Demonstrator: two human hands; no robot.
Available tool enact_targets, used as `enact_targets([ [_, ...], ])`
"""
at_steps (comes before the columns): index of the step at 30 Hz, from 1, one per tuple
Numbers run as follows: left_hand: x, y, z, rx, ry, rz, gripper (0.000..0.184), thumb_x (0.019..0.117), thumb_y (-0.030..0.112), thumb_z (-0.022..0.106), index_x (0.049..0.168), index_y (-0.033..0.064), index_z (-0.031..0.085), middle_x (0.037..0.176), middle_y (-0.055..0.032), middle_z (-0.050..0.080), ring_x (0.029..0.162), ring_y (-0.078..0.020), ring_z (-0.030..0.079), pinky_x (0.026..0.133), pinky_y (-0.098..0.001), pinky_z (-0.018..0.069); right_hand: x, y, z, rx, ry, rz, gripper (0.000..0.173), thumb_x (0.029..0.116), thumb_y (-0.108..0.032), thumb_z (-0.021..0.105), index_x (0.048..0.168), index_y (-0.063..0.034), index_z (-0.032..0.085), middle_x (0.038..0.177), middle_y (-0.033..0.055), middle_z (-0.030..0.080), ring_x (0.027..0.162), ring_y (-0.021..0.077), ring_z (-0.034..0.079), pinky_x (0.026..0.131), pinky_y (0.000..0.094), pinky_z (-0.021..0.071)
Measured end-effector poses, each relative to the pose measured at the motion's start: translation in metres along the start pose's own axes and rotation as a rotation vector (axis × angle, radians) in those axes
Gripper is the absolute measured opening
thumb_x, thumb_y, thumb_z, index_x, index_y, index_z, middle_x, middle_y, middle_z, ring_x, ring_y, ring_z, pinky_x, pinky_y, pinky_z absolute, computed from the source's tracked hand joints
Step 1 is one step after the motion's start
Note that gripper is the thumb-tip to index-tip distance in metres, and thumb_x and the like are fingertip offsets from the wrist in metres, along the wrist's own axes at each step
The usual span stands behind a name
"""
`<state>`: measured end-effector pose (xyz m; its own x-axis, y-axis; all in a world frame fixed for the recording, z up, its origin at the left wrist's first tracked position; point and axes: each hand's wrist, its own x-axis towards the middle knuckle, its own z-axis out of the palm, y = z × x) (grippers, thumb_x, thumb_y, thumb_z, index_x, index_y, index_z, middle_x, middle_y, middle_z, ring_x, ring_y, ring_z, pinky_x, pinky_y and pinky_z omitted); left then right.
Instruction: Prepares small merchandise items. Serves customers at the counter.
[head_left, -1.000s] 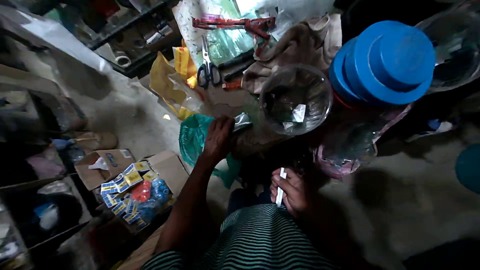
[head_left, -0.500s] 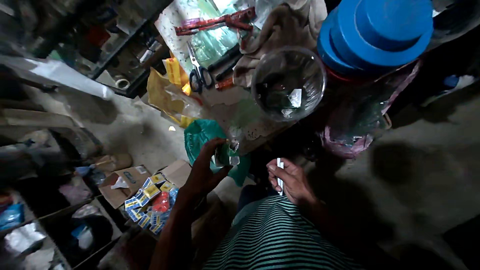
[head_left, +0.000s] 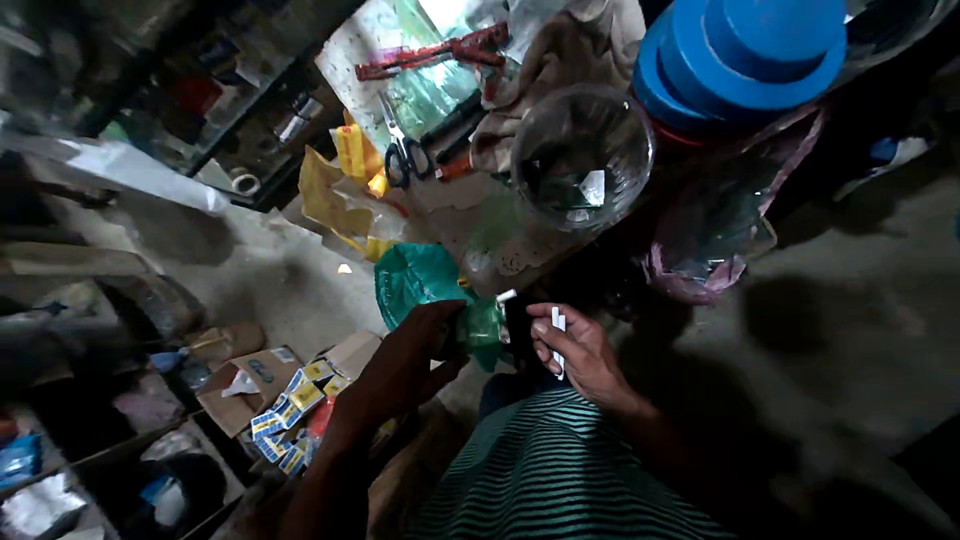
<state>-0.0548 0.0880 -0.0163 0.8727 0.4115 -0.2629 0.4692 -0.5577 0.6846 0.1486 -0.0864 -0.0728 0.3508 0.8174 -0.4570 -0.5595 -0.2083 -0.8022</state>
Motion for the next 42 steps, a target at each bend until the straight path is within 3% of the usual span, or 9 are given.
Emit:
enact_targets([
  [8, -0.023, 0.005, 0.01, -0.145, -0.066, 0.071, 0.064, 0.0943, 0.031, 0.07, 0.147, 0.002, 0.049, 0.139, -0.0174, 0.059, 0.126, -0.0226, 0.059, 0.107, -0.0408, 0.0492, -0.004, 0.003, 0.026, 0.029, -0.096, -0.128, 0.034, 0.0966, -0.011, 0.067, 0.128, 0.002, 0.065, 0.089, 0.0046, 0.072, 0.059, 0.0035, 0.059, 0.051, 0.0173, 0.049],
  [14, -0.026, 0.006, 0.01, -0.153, -0.11, 0.048, 0.062, 0.0947, 0.033, 0.069, 0.147, 0.0038, 0.05, 0.138, -0.0158, 0.06, 0.124, -0.0204, 0.06, 0.106, -0.0381, 0.0498, -0.003, 0.005, 0.022, -0.053, -0.028, -0.222, 0.016, 0.0959, -0.008, 0.067, 0.108, -0.0002, 0.073, 0.074, 0.0006, 0.068, 0.055, 0.0027, 0.057, 0.05, 0.0173, 0.0483],
  [20, -0.021, 0.0, 0.028, -0.328, -0.129, -0.131, 0.064, 0.0922, 0.028, 0.072, 0.147, 0.0024, 0.05, 0.138, -0.0156, 0.06, 0.124, -0.0181, 0.06, 0.106, -0.0352, 0.0498, 0.009, -0.033, -0.014, 0.017, 0.052, -0.339, 0.019, 0.1064, -0.021, 0.05, 0.116, -0.0108, 0.062, 0.107, 0.004, 0.074, 0.06, 0.0034, 0.06, 0.049, 0.0179, 0.0489],
  [24, -0.018, 0.032, 0.017, -0.291, -0.008, -0.043, 0.063, 0.0926, 0.032, 0.072, 0.145, 0.0015, 0.052, 0.136, -0.0135, 0.062, 0.123, -0.0132, 0.06, 0.106, -0.0327, 0.0501, 0.007, -0.046, -0.034, 0.166, 0.134, -0.272, 0.022, 0.1062, -0.028, 0.047, 0.114, -0.0145, 0.062, 0.082, -0.0007, 0.071, 0.063, 0.0101, 0.067, 0.055, 0.0248, 0.0571],
  [28, -0.006, 0.026, 0.023, -0.196, -0.05, -0.133, 0.064, 0.0926, 0.028, 0.072, 0.147, 0.0028, 0.05, 0.139, -0.0175, 0.059, 0.126, -0.0236, 0.06, 0.107, -0.0414, 0.049, 0.004, -0.03, -0.035, 0.242, 0.069, 0.04, 0.025, 0.1078, -0.023, 0.037, 0.12, -0.0087, 0.053, 0.073, 0.0, 0.064, 0.061, 0.0131, 0.065, 0.056, 0.0297, 0.0581],
  [33, 0.006, 0.036, 0.031, -0.182, -0.079, -0.067, 0.063, 0.0944, 0.027, 0.068, 0.149, 0.0028, 0.048, 0.14, -0.0174, 0.058, 0.127, -0.0218, 0.059, 0.108, -0.0385, 0.0489, 0.006, -0.02, -0.031, 0.208, -0.093, 0.124, 0.027, 0.0957, -0.011, 0.064, 0.121, -0.001, 0.061, 0.067, -0.0001, 0.059, 0.051, 0.0075, 0.056, 0.05, 0.0231, 0.052],
  [35, 0.009, 0.039, 0.037, -0.23, -0.083, -0.036, 0.062, 0.0949, 0.026, 0.067, 0.149, 0.0021, 0.048, 0.139, -0.0186, 0.058, 0.124, -0.0212, 0.06, 0.104, -0.0366, 0.0513, 0.01, -0.021, -0.029, 0.183, -0.123, 0.084, 0.028, 0.0949, -0.011, 0.068, 0.121, -0.0004, 0.064, 0.067, 0.0, 0.06, 0.05, 0.0056, 0.055, 0.049, 0.021, 0.0505],
  [38, 0.013, 0.043, 0.052, -0.318, -0.063, 0.002, 0.063, 0.0999, 0.034, 0.061, 0.15, -0.0012, 0.046, 0.138, -0.019, 0.059, 0.122, -0.0189, 0.06, 0.104, -0.0349, 0.0515, 0.013, -0.024, -0.03, 0.13, -0.116, 0.017, 0.013, 0.0956, -0.009, 0.067, 0.107, -0.0026, 0.069, 0.07, 0.0, 0.064, 0.05, 0.0035, 0.055, 0.048, 0.0186, 0.0495],
  [42, 0.023, 0.057, 0.08, -0.357, 0.19, -0.05, 0.054, 0.1046, 0.039, 0.056, 0.137, -0.0042, 0.055, 0.108, -0.0117, 0.071, 0.092, -0.0075, 0.068, 0.084, -0.0279, 0.0589, 0.018, -0.026, -0.035, 0.106, -0.09, -0.012, 0.008, 0.095, -0.011, 0.069, 0.101, -0.006, 0.068, 0.063, -0.0027, 0.061, 0.049, 0.0035, 0.055, 0.047, 0.0189, 0.0493],
])
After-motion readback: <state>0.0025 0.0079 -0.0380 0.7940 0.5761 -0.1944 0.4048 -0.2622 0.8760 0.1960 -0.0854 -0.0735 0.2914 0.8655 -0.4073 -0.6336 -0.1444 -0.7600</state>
